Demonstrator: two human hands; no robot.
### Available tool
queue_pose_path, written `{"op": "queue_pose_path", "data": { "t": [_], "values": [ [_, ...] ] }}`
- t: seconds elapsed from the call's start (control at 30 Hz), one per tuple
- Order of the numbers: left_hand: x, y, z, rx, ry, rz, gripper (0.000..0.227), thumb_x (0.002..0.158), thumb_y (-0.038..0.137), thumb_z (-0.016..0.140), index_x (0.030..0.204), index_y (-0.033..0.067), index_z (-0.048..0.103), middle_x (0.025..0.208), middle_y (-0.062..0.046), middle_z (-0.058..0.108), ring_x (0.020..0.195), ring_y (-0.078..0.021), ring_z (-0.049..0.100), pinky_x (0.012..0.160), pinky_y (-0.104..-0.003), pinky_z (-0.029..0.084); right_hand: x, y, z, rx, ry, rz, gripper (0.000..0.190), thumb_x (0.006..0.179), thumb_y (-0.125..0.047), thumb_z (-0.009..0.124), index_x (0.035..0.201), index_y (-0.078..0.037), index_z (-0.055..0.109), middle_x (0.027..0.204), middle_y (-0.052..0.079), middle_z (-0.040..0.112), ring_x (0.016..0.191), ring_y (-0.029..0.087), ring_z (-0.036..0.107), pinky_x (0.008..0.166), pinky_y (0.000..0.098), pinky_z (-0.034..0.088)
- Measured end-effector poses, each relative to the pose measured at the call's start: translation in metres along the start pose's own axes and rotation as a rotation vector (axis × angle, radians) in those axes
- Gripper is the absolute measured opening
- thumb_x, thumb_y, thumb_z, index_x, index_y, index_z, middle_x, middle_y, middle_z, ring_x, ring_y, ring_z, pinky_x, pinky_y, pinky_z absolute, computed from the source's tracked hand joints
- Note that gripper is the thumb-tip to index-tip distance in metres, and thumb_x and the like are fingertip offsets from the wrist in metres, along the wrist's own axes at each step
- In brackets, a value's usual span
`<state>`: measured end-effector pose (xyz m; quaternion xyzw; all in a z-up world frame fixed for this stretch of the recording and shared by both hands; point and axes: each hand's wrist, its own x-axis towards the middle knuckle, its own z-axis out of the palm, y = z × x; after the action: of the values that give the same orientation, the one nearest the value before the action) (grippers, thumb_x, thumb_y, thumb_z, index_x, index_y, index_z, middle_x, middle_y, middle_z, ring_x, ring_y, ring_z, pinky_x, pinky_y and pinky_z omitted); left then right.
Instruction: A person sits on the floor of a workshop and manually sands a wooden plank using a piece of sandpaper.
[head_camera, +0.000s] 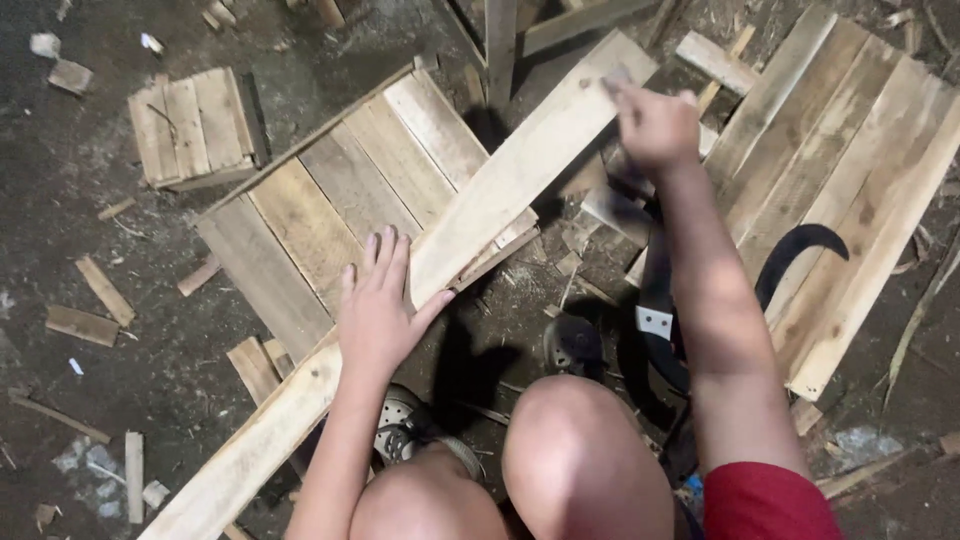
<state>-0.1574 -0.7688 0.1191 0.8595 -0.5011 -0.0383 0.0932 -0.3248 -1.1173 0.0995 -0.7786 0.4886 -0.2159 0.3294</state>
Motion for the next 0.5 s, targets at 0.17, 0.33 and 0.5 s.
{"op": "queue_pose_path", "data": {
  "t": [0.17,0.33,0.5],
  "values": [
    [0.001,0.000,-0.002,0.002,0.016,-0.003,0.098,0.083,0.071,0.061,0.154,0.0055,0.041,0.160,-0.015,0.040,0.150,-0.0324,0.033,0.115,-0.055,0.029,-0.038,-0.009,0.012,0.099,-0.115,0.035,0.064,0.118,-0.040,0.042,0.058,-0.019,0.038,0.051,-0.007,0.032,0.037,0.010,0.027,0.031,0.0290,0.024],
    [0.002,-0.005,0.002,-0.047,0.041,0.022,0.095,0.082,0.067,0.066,0.150,0.0029,0.046,0.158,-0.016,0.044,0.148,-0.0346,0.036,0.113,-0.056,0.031,-0.051,0.005,0.033,-0.425,0.051,-1.010,0.037,0.116,-0.021,0.045,0.112,-0.013,0.080,0.045,-0.011,0.034,0.035,0.009,0.035,0.057,0.0382,0.044],
    [-0.003,-0.004,-0.001,-0.083,0.008,0.033,0.093,0.083,0.065,0.067,0.150,0.0044,0.046,0.156,-0.015,0.046,0.149,-0.0340,0.033,0.116,-0.057,0.027,0.008,0.068,0.019,-0.379,0.306,-0.687,0.023,0.104,-0.005,0.058,0.113,-0.005,0.079,0.071,0.005,0.062,0.049,0.017,0.051,0.059,0.0294,0.046]
  ]
}}
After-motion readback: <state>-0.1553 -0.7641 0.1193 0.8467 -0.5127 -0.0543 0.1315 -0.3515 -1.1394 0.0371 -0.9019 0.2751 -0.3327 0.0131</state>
